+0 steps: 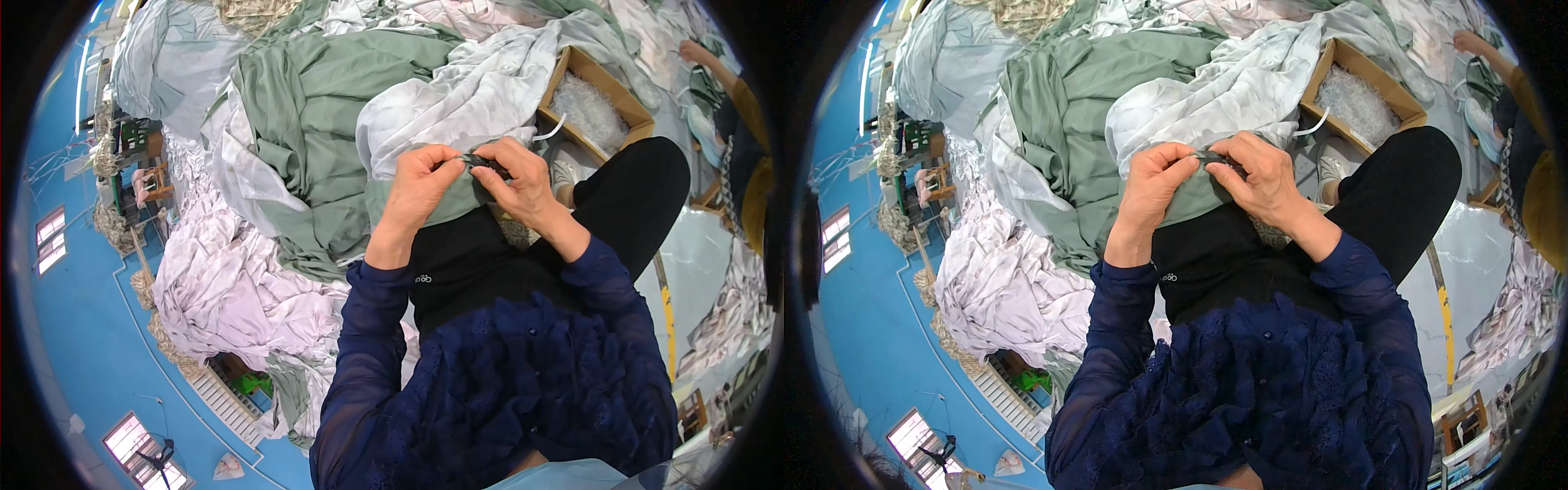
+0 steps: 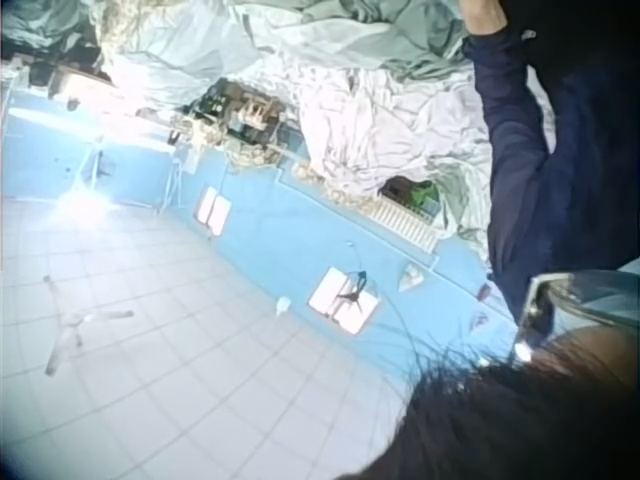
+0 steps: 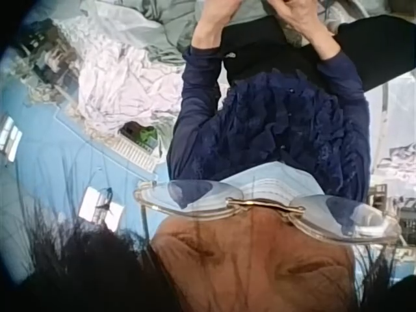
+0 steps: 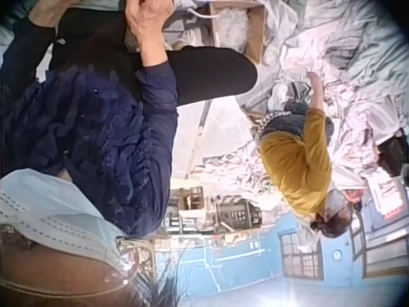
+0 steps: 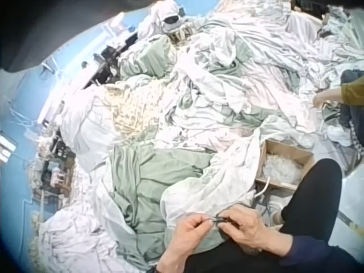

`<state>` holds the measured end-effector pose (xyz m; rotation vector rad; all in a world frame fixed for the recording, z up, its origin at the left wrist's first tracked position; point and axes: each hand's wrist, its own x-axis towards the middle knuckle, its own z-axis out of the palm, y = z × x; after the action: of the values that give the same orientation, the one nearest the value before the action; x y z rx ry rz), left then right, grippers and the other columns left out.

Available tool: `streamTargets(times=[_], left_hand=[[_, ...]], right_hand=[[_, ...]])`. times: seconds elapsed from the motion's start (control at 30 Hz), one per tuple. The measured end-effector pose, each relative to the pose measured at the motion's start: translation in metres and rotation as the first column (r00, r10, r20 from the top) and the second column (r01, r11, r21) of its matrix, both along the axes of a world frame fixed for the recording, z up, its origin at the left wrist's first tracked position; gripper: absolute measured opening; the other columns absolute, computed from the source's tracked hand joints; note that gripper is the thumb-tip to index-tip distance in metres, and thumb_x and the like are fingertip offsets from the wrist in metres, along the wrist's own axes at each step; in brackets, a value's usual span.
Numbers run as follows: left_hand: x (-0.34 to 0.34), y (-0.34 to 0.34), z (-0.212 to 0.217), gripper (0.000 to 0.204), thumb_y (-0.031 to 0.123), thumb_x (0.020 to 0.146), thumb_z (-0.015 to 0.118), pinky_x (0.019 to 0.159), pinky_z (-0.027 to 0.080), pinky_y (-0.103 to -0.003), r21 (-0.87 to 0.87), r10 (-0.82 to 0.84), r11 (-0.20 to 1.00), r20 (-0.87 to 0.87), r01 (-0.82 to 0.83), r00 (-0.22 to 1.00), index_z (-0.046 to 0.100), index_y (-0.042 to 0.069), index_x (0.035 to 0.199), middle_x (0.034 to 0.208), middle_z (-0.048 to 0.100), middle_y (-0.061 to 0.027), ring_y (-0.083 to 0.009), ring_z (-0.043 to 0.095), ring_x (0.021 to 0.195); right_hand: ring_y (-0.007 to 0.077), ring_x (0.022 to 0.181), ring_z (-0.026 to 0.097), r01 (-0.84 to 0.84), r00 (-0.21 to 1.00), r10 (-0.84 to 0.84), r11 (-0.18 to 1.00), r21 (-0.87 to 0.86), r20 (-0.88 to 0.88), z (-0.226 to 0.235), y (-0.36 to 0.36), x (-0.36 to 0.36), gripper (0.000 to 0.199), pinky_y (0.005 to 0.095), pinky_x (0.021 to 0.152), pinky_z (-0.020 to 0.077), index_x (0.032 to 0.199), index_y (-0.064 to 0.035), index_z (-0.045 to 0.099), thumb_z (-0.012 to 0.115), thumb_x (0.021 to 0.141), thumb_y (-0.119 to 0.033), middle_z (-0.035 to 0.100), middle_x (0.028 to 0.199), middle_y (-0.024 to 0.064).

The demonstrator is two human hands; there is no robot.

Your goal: Trimming excess threads from green and white fabric pieces using a small pair of snips.

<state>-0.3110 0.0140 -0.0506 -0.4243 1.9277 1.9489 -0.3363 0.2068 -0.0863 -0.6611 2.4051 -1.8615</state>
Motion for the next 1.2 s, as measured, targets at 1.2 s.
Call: streamTargets(times=[1.2], left_hand=[[0.082,0.059,0.046,0.008,0.003,0.081,0.074,0.056,0.044,-0.027,-0.506,-0.053,0.823,-0.522,-0.259,0.851,0.066,0.001,0.084,0.079,0.061,-0.0092,-0.016,0.058,0.066]], right_hand=[[0.0201,0.061,0.06,0.008,0.969,-0.008,1.0,-0.001,-0.247,0.005,0.033,0.019,0.024,0.0302,0.052,0.0447,0.089,-0.005,0.068,0.07,0.067,0.004,0.061,0.078,0.0074]])
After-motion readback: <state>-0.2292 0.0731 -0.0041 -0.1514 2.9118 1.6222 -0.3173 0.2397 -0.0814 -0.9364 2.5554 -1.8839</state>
